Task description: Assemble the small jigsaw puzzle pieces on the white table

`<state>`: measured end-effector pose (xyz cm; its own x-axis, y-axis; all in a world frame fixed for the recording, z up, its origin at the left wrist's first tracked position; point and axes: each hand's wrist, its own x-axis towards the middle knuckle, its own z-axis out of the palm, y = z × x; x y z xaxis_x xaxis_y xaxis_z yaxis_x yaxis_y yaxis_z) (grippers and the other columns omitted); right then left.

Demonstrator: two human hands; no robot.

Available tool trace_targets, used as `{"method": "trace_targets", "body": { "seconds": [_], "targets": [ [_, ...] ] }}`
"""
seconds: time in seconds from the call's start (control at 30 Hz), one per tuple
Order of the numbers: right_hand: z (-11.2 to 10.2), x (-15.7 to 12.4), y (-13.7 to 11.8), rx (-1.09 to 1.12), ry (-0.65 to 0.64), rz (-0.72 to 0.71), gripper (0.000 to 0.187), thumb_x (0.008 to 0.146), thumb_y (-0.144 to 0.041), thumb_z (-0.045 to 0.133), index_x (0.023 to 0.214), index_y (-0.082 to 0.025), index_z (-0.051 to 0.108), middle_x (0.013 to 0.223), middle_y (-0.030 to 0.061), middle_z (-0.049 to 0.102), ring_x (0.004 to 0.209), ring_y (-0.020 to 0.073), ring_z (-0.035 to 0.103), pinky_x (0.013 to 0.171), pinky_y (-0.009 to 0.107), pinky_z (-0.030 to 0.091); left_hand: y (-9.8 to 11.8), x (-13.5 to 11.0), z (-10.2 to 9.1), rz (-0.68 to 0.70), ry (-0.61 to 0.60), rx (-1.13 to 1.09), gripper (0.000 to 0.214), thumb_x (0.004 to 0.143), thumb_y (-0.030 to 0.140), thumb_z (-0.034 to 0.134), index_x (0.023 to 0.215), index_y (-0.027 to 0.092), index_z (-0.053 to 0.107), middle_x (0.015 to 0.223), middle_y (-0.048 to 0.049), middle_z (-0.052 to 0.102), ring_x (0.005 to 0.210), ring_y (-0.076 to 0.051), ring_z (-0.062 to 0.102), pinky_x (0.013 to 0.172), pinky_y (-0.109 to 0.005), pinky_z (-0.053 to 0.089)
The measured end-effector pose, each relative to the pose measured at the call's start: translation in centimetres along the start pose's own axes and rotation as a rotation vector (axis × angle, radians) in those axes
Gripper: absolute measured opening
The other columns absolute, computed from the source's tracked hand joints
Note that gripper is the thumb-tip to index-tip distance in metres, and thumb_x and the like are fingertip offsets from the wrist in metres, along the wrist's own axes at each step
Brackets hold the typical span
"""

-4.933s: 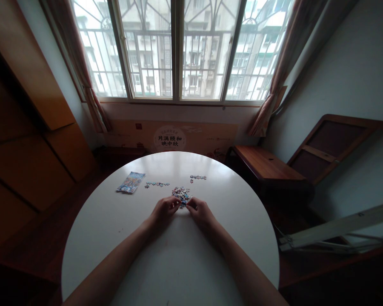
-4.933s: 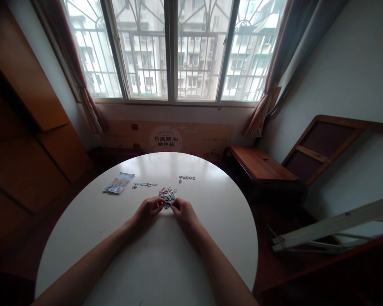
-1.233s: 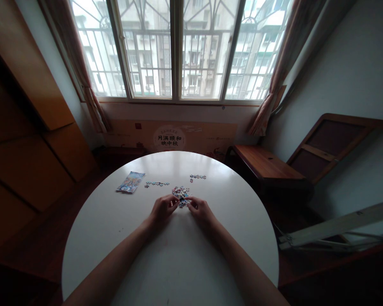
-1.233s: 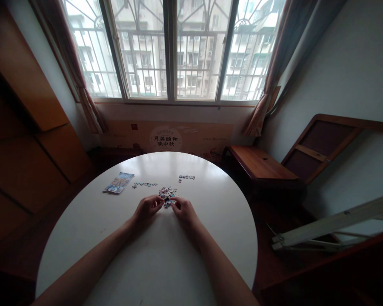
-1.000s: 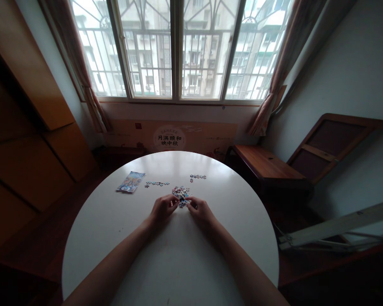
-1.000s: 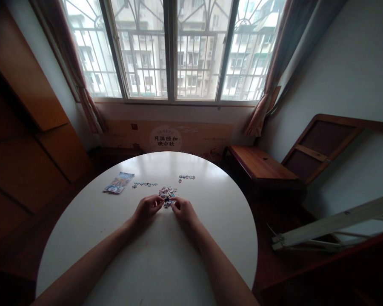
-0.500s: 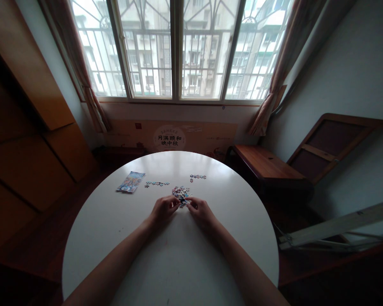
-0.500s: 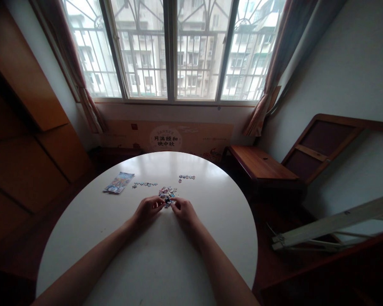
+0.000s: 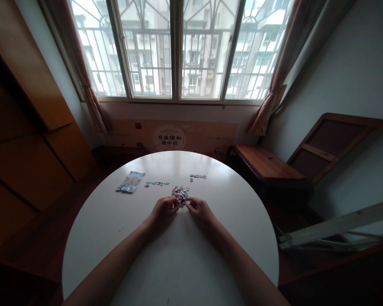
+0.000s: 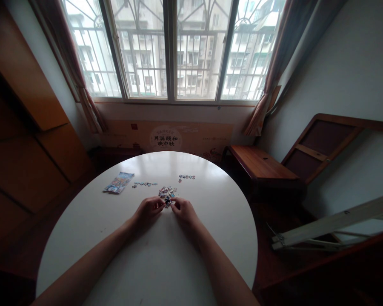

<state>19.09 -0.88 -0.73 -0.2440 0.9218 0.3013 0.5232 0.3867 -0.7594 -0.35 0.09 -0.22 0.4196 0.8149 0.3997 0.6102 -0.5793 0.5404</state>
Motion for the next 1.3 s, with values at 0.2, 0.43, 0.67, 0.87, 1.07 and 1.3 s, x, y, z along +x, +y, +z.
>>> {"method": "trace_targets", "body": {
  "seconds": [0.2, 0.43, 0.67, 0.87, 1.07, 1.3],
  "targets": [
    [-0.07, 0.03, -0.20, -0.015, 0.002, 0.007, 0.028, 0.078, -0.023, 0.054, 0.099, -0.013, 0.070, 0.063, 0.0006, 0.062, 0.056, 0.0113, 0.051, 0.058, 0.021, 0.039, -0.09, 0.01, 0.09, 0.003, 0.006, -0.007, 0.015, 0.081, 0.024, 0.056, 0.073, 0.016, 0.065, 0.065, -0.0006, 0.062, 0.055, -0.009, 0.052, 0.055, -0.017, 0.039],
    [-0.24, 0.04, -0.44, -0.018, -0.007, 0.002, 0.028, 0.077, -0.022, 0.055, 0.098, -0.013, 0.070, 0.064, 0.0012, 0.063, 0.057, 0.0117, 0.052, 0.059, 0.021, 0.040, -0.16, 0.01, 0.12, 0.007, -0.008, -0.009, 0.014, 0.080, 0.023, 0.055, 0.074, 0.016, 0.065, 0.064, -0.0006, 0.061, 0.055, -0.009, 0.051, 0.055, -0.017, 0.038],
    [-0.03, 0.05, -0.09, -0.009, -0.004, 0.004, 0.028, 0.078, -0.023, 0.055, 0.098, -0.013, 0.070, 0.065, 0.0011, 0.062, 0.057, 0.0117, 0.051, 0.059, 0.022, 0.040, -0.25, 0.07, 0.28, -0.021, -0.003, -0.065, 0.017, 0.082, 0.025, 0.053, 0.075, 0.014, 0.064, 0.062, -0.0005, 0.060, 0.055, -0.009, 0.051, 0.054, -0.018, 0.037],
    [-0.07, -0.02, -0.28, 0.005, 0.002, 0.025, 0.030, 0.079, -0.024, 0.054, 0.103, -0.013, 0.068, 0.062, -0.0007, 0.058, 0.055, 0.0108, 0.049, 0.057, 0.021, 0.038, -0.29, 0.12, 0.39, -0.040, 0.057, -0.077, 0.019, 0.083, 0.025, 0.051, 0.072, 0.013, 0.061, 0.060, 0.0004, 0.057, 0.054, -0.009, 0.047, 0.054, -0.018, 0.035],
    [-0.29, -0.01, -0.68, 0.009, -0.012, 0.015, 0.030, 0.078, -0.023, 0.054, 0.103, -0.012, 0.069, 0.062, 0.0000, 0.059, 0.056, 0.0108, 0.049, 0.058, 0.021, 0.039, -0.13, 0.03, 0.26, -0.047, 0.033, -0.089, 0.019, 0.082, 0.025, 0.051, 0.071, 0.013, 0.060, 0.060, 0.0008, 0.056, 0.054, -0.009, 0.046, 0.054, -0.018, 0.035],
    [-0.27, 0.00, -0.55, 0.000, -0.020, 0.012, 0.031, 0.079, -0.022, 0.054, 0.104, -0.013, 0.068, 0.064, 0.0004, 0.061, 0.056, 0.0110, 0.050, 0.058, 0.021, 0.040, 0.07, 0.01, 0.23, -0.047, 0.037, -0.100, 0.017, 0.082, 0.024, 0.051, 0.071, 0.013, 0.059, 0.059, 0.0015, 0.054, 0.054, -0.009, 0.045, 0.054, -0.019, 0.035]
  ]
}}
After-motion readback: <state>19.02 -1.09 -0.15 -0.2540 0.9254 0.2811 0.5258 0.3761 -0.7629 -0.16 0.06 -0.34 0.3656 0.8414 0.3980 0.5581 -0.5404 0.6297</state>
